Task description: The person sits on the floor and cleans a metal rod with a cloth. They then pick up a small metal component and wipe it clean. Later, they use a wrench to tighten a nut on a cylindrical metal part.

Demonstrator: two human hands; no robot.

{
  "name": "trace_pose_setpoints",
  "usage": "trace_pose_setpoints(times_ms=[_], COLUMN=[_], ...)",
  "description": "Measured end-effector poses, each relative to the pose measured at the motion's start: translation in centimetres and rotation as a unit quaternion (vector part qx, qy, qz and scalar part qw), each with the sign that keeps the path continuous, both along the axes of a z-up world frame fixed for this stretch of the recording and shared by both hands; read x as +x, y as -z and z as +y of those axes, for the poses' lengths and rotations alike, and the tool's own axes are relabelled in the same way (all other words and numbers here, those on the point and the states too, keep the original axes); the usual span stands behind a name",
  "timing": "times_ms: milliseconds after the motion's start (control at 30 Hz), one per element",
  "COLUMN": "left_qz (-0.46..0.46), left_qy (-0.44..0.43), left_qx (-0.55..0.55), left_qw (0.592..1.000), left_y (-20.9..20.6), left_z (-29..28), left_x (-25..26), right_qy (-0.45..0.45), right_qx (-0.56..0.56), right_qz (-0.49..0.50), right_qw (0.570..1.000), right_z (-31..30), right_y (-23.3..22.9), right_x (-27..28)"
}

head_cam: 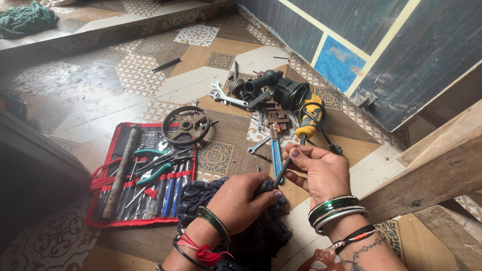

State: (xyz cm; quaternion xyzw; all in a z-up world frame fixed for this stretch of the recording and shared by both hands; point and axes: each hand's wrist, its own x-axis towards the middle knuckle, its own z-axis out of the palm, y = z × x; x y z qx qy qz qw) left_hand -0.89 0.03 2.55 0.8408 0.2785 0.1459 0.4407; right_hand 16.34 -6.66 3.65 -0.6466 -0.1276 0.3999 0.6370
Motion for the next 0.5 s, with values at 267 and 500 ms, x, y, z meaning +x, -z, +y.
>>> trace_pose_setpoints(times_ms=[267,500], left_qz=[0.000,-0.010], left_qy=[-0.035,-0.090], left_qx=[0.063,0.082], left_qw=[0.997,0.993], left_y=[0.8,1.1], left_z=[0.0,-0.1], left_x=[-0.1,0.0], right_qy=[0.112,0.032], right_qx=[0.030,-0.060], right_qz=[-0.029,-0.080], right_qw=[0.993,0.994], right_z=[0.2,0.9], right_y=[-0.1,2.7], right_x=[1.0,2.2])
